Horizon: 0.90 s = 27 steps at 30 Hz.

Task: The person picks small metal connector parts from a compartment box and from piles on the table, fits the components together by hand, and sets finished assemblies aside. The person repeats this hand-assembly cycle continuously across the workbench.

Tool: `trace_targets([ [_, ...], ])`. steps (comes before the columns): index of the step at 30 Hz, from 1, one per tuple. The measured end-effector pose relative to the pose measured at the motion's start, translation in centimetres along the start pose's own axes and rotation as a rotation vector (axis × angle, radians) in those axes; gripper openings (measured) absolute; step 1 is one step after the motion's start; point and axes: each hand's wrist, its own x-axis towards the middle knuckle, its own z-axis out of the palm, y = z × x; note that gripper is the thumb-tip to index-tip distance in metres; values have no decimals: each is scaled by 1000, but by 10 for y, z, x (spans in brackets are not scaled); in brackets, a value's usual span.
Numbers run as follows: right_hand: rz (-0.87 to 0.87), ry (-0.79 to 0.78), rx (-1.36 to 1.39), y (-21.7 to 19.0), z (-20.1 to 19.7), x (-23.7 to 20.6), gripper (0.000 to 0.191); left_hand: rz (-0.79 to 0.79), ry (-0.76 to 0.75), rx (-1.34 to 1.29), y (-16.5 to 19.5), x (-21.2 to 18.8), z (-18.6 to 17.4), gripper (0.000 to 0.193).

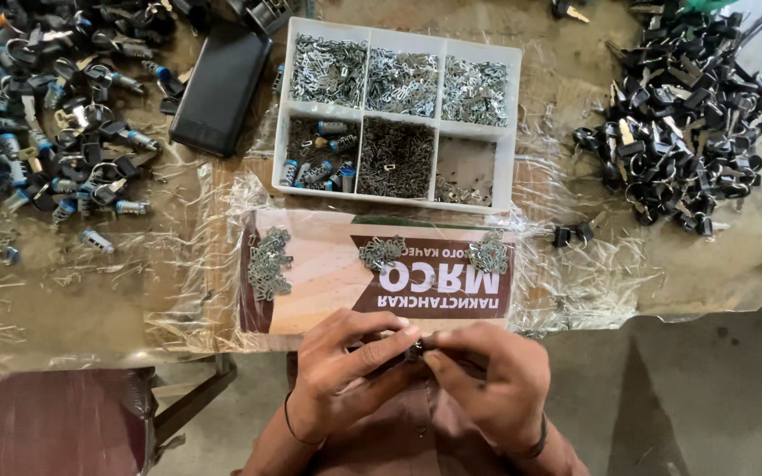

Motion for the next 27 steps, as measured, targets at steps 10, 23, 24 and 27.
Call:
trace_targets([
  [10,-175,-208,-143,6,45,23,28,-231,185,-433,-20,-33,-20,46],
  [23,-341,-411,-706,-9,113,74,65,-232,507,-201,-21,-59,-73,48],
  [24,-285,-464,-725,-8,108,73,67,-241,491,-198,-21,-57,-70,47],
  [27,-589,-406,-748,-2,75,60,45,-197,434,-192,-21,-51,-65,46],
])
